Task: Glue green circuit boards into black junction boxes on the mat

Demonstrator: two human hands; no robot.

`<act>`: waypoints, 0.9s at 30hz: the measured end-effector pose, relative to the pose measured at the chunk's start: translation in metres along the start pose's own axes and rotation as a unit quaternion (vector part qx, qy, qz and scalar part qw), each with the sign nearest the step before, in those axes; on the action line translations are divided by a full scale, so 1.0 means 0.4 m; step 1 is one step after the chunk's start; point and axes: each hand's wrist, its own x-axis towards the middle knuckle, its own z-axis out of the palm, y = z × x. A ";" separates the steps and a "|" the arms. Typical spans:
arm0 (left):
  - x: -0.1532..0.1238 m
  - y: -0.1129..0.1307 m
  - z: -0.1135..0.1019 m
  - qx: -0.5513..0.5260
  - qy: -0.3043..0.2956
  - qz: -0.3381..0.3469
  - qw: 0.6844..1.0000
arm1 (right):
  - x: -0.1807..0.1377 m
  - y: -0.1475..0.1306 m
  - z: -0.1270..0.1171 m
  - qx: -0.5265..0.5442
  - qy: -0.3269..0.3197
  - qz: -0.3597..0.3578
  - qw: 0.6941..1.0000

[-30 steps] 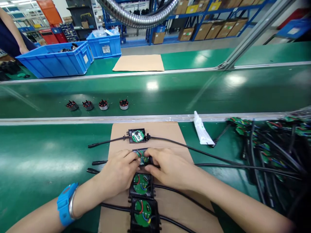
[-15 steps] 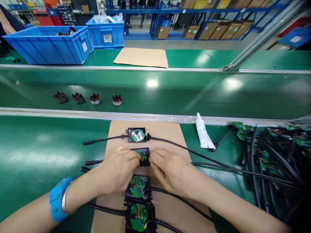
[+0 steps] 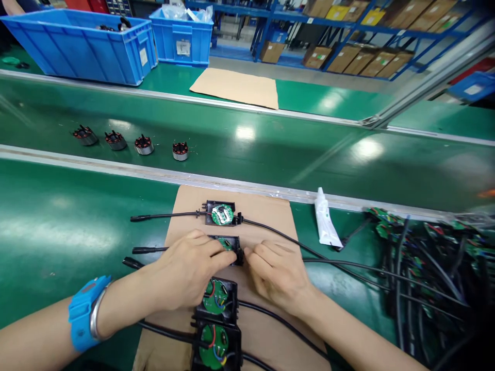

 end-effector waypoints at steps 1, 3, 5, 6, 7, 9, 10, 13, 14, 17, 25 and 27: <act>-0.001 0.000 0.001 -0.001 0.000 0.001 1.000 | 0.002 -0.002 -0.001 -0.006 0.006 0.001 1.000; -0.002 0.001 0.003 -0.001 0.001 0.005 1.000 | 0.004 -0.008 -0.002 -0.017 0.009 0.014 1.000; -0.003 0.002 0.005 0.006 0.009 0.005 1.000 | 0.006 -0.015 -0.001 -0.020 -0.003 0.036 0.999; -0.002 0.004 0.006 0.012 0.013 0.004 1.000 | 0.006 -0.018 0.001 -0.019 -0.009 0.046 0.999; -0.001 0.006 0.007 0.019 0.017 0.003 1.000 | 0.005 -0.020 0.003 -0.019 -0.012 0.054 0.998; 0.004 0.012 0.010 0.029 0.022 0.001 0.999 | 0.001 -0.023 0.010 -0.025 -0.009 0.051 0.998; 0.007 0.016 0.011 0.033 0.022 0.001 0.999 | 0.000 -0.023 0.013 -0.031 -0.010 0.043 0.999; 0.018 0.030 0.013 0.051 0.027 -0.011 0.998 | 0.003 -0.015 0.008 -0.026 -0.034 0.022 0.999; 0.020 0.033 0.014 0.056 0.027 -0.015 0.998 | 0.009 -0.011 0.000 -0.005 -0.052 0.032 0.998; 0.019 0.035 0.016 0.056 0.029 -0.019 0.998 | 0.033 0.007 -0.035 0.122 -0.119 0.100 0.980; 0.012 0.029 0.024 0.072 0.018 -0.016 0.997 | 0.032 0.020 -0.014 0.165 -0.087 0.098 0.978; 0.017 0.037 0.017 0.091 0.010 -0.009 0.996 | 0.018 0.018 0.005 0.157 -0.070 0.074 0.982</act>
